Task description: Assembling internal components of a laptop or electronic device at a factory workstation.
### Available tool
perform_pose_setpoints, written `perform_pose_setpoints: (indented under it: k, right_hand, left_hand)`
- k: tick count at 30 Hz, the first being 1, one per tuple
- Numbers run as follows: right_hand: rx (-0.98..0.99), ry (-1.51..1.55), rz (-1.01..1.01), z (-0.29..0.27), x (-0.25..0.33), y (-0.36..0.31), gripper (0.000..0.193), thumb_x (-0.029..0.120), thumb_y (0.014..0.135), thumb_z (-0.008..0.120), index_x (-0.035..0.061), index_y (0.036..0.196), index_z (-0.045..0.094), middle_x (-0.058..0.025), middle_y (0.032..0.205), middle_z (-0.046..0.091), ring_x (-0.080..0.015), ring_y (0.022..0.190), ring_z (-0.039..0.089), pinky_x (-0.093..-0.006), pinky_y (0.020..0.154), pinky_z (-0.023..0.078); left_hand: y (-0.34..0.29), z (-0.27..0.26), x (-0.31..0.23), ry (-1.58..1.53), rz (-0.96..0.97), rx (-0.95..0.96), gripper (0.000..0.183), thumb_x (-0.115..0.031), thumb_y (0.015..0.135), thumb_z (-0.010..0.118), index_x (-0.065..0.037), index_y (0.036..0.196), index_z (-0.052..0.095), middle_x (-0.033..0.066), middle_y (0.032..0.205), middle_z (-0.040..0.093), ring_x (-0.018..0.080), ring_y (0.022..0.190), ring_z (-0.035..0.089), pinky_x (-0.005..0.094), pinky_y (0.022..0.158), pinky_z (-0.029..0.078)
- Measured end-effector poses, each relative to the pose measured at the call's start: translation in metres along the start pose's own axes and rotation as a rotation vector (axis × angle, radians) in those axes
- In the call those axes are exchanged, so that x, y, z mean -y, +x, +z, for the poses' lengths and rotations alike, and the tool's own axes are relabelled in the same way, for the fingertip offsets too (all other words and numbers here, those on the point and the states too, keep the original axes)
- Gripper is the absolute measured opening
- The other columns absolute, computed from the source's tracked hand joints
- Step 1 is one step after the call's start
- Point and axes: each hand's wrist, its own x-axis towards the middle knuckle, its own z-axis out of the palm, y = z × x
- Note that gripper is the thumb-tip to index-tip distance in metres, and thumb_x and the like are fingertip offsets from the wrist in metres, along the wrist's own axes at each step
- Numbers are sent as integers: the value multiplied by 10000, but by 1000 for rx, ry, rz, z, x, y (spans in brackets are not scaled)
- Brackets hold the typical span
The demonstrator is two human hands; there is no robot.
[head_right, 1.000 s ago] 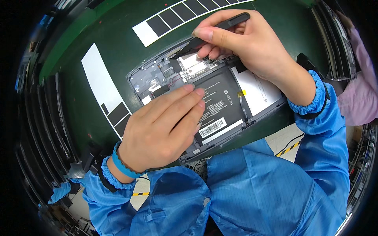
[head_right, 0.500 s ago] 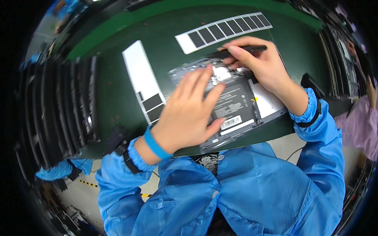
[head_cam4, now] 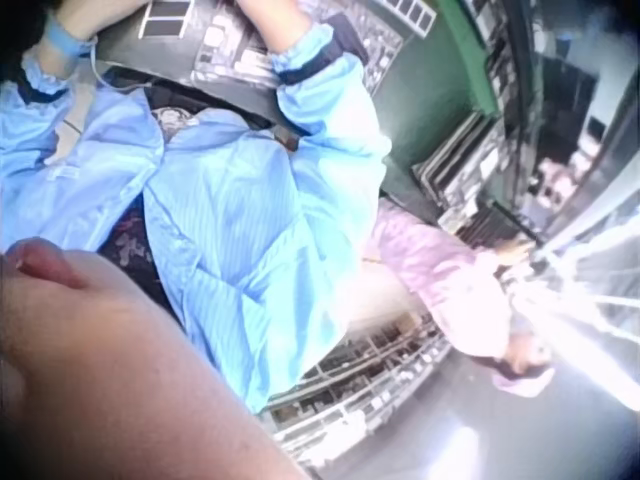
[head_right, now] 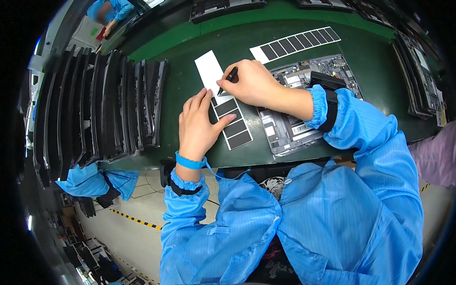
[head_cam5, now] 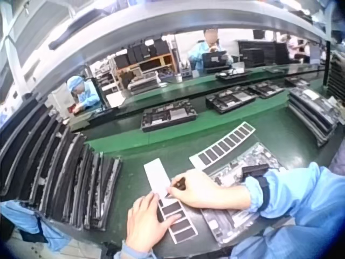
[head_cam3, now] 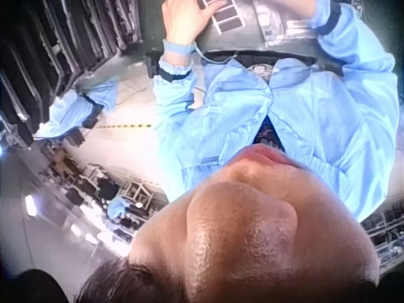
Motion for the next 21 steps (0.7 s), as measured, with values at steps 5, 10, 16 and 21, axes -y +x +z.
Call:
perform_pose_setpoints:
  k: [5, 10, 16, 21]
  right_hand:
    - [18, -38, -75, -1, 0, -2, 264, 248, 819, 686, -3, 889, 722, -165, 868, 708, -268, 694, 669, -384, 1014, 411]
    - [-41, -10, -106, 3, -2, -2, 244, 225, 796, 699, -10, 858, 722, -146, 862, 712, -261, 674, 659, -389, 1061, 355]
    - [-63, 461, -59, -32, -9, -11, 210, 172, 837, 714, -26, 909, 718, -92, 826, 709, -108, 750, 643, -237, 690, 506]
    - [-183, 549, 83, -132, -30, -55, 271, 203, 876, 691, -21, 1026, 668, -85, 861, 684, -141, 695, 676, -238, 580, 552]
  left_hand:
    - [2, 4, -6, 16, -18, -1, 785, -530, 731, 728, -43, 1316, 534, 168, 1413, 441, 346, 1282, 394, 485, 1017, 345]
    - [3, 9, -9, 21, -71, -7, 801, -553, 725, 730, -79, 1336, 523, 146, 1492, 364, 386, 1350, 318, 521, 1058, 298]
    - [5, 7, -12, 30, -115, 57, 850, -569, 703, 739, -75, 1352, 501, 165, 1508, 329, 431, 1373, 267, 556, 1067, 273]
    - [22, -15, -30, -198, 39, -33, 522, -270, 775, 738, -8, 1195, 571, 216, 1319, 502, 417, 1236, 435, 471, 995, 394]
